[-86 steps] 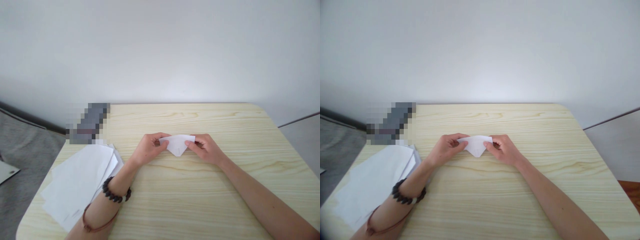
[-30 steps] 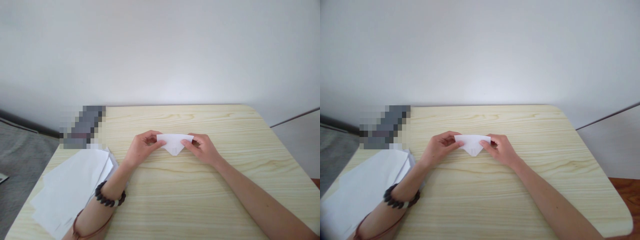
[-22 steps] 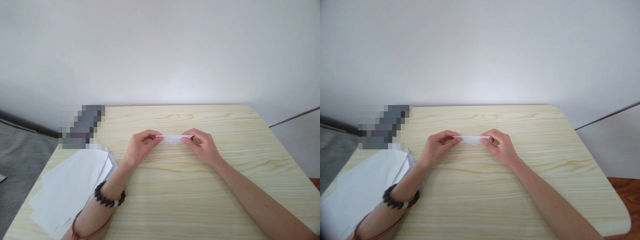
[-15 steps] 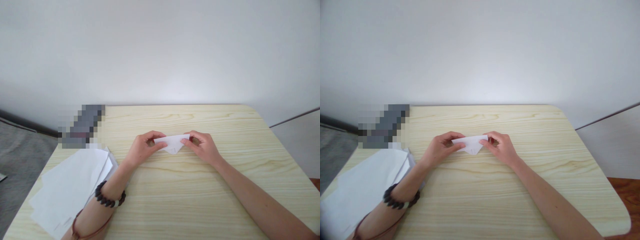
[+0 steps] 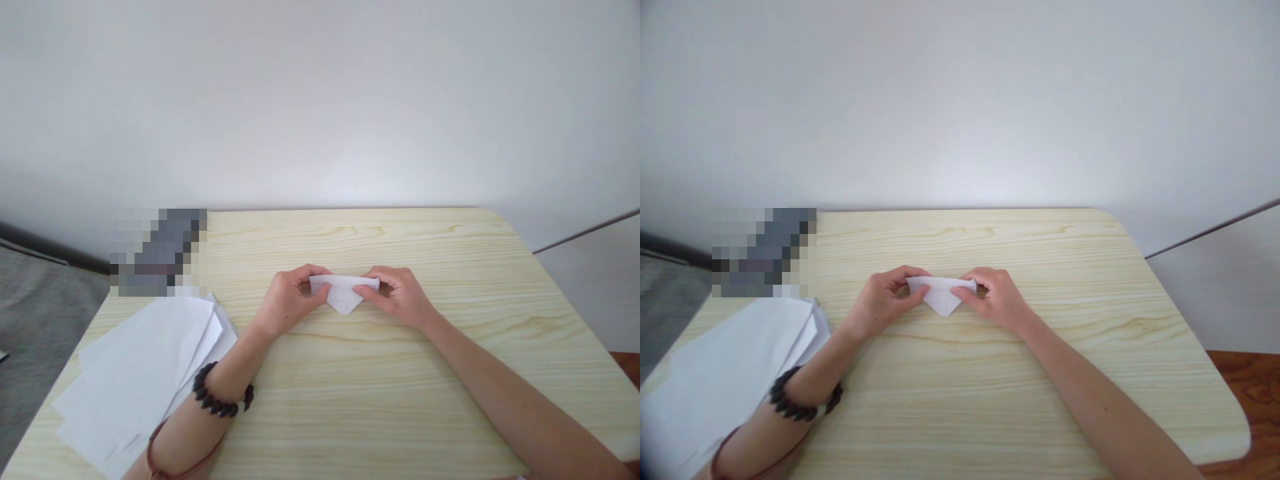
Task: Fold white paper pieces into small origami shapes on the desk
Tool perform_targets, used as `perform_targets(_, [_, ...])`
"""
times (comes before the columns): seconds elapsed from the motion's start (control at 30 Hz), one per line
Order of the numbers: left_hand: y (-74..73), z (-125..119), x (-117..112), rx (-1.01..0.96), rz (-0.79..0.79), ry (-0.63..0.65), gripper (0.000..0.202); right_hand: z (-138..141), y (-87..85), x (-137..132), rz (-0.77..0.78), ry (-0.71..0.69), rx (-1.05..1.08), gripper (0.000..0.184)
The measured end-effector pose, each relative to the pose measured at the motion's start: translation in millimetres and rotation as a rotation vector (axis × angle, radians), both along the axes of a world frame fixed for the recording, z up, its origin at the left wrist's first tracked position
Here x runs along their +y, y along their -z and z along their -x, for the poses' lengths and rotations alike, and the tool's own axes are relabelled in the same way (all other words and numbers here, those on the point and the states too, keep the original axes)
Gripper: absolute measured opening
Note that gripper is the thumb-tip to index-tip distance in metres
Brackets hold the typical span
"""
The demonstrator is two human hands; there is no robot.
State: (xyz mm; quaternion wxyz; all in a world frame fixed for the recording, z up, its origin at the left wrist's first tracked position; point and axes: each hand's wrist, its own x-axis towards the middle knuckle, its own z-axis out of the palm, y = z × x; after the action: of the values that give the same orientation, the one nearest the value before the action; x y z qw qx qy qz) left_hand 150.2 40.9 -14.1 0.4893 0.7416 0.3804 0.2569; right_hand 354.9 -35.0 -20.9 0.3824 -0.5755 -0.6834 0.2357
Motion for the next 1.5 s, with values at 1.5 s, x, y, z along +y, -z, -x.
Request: perform_targets(1.5, [8.0,13,15,0.371,-0.905,0.163,0.022,-22,7.3,7,-0.354,-0.044,-0.550,0.018])
